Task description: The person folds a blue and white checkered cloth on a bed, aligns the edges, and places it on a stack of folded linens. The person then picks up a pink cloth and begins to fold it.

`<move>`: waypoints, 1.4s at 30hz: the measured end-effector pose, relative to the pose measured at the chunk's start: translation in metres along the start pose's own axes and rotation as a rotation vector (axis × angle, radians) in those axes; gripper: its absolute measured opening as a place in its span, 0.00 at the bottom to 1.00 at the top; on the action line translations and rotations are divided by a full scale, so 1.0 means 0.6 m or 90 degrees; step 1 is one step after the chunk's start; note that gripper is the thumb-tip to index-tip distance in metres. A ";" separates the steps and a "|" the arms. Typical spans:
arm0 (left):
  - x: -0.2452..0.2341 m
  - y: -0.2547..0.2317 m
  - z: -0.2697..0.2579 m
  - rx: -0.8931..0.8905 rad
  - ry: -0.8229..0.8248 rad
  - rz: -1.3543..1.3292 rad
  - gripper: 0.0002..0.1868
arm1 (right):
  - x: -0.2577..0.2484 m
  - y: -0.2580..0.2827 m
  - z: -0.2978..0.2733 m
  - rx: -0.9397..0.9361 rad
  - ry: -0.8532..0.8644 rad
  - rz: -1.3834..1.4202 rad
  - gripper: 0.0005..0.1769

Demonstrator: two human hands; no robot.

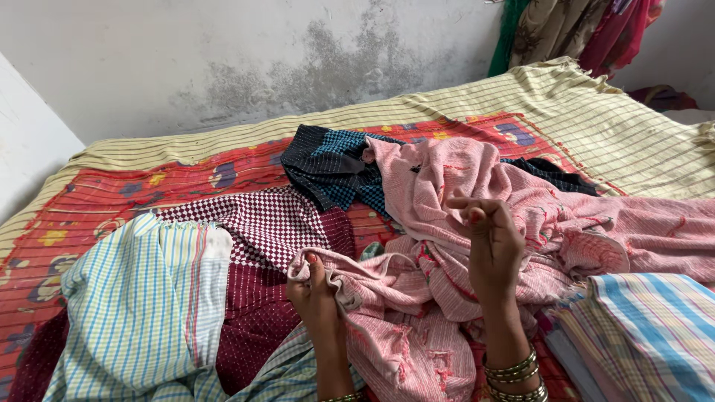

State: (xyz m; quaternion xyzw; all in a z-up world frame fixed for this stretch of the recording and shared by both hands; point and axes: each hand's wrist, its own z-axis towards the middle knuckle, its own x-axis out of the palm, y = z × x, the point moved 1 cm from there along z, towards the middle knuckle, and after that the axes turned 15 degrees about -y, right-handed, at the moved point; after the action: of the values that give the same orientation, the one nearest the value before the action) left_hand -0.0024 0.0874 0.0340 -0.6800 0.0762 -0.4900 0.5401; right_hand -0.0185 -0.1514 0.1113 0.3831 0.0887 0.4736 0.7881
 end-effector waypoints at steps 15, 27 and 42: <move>-0.001 0.005 0.002 0.095 0.073 0.040 0.19 | 0.068 -0.020 -0.046 0.018 0.413 -0.474 0.10; 0.039 -0.013 -0.039 0.032 0.227 0.204 0.18 | 0.063 0.031 -0.045 -0.122 0.156 -0.324 0.05; 0.053 -0.005 -0.068 0.194 0.260 0.161 0.06 | 0.017 0.051 -0.013 0.170 0.463 -0.281 0.18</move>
State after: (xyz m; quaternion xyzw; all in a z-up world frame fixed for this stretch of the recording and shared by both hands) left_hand -0.0178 0.0417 0.0525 -0.4632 0.1936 -0.5514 0.6663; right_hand -0.0375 -0.1313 0.1293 0.2617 0.5001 0.3825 0.7315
